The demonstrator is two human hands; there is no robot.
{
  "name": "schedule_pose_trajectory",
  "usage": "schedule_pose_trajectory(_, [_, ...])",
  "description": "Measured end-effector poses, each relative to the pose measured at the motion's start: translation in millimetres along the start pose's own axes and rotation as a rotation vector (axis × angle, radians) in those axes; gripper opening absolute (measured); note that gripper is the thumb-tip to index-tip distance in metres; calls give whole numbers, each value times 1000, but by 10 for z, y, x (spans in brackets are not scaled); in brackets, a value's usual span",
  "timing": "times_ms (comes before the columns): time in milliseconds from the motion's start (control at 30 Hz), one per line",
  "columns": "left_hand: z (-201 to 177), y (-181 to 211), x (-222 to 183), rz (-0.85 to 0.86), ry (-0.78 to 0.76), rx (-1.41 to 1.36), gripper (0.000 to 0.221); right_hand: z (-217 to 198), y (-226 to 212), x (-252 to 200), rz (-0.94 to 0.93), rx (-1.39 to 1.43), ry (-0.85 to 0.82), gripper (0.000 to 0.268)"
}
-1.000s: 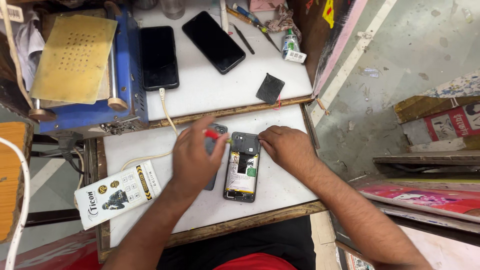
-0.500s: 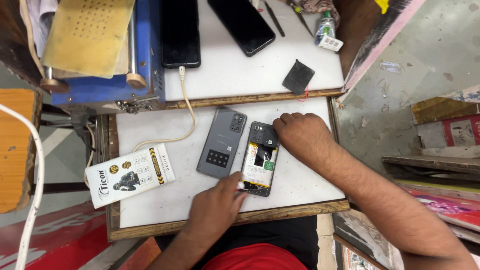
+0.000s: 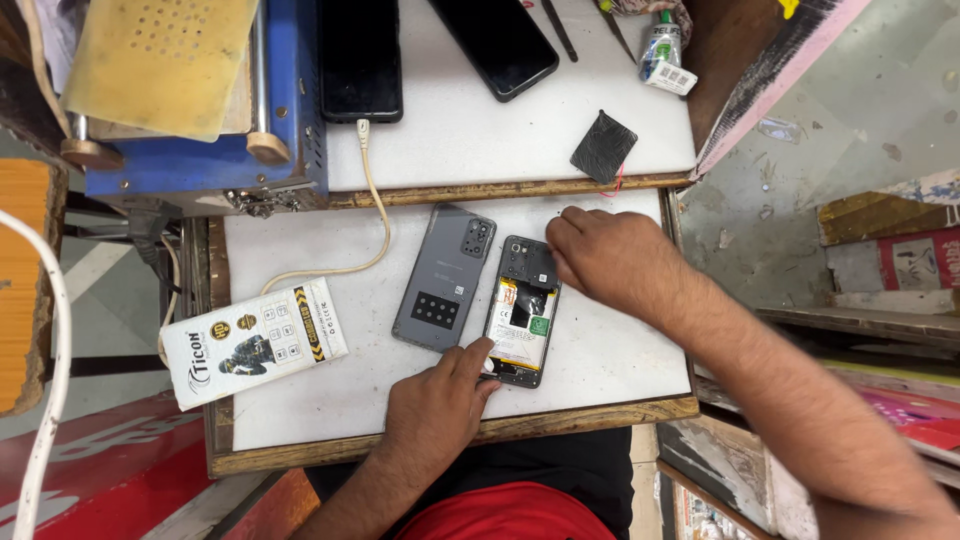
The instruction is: The person uses a red-handled screwdriver to remove screws from a disassembled smartphone on a workbench. They then use a rubber band to hold the phone's back cover in place while continuing to manipulate the device.
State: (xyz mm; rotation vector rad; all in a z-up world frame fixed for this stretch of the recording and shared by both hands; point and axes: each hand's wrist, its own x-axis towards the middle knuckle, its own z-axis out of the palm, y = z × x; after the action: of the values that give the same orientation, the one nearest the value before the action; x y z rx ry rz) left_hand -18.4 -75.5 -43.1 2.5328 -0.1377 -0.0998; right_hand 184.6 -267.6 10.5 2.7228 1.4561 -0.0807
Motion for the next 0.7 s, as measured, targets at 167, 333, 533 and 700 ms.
schedule_pose_trajectory(167, [7, 12, -12, -9, 11, 8, 53, 115, -483, 208, -96, 226, 200, 21])
schedule_pose_trajectory(333, [31, 4, -45, 15, 79, 3, 52, 141, -689, 391, -85, 351, 142, 19])
schedule_pose_trajectory(533, [63, -25, -67, 12, 97, -17, 54, 133, -488, 181, 19, 485, 282, 15])
schedule_pose_trajectory(700, [98, 21, -54, -11, 116, 5, 54, 246, -268, -191, 233, 570, 325, 13])
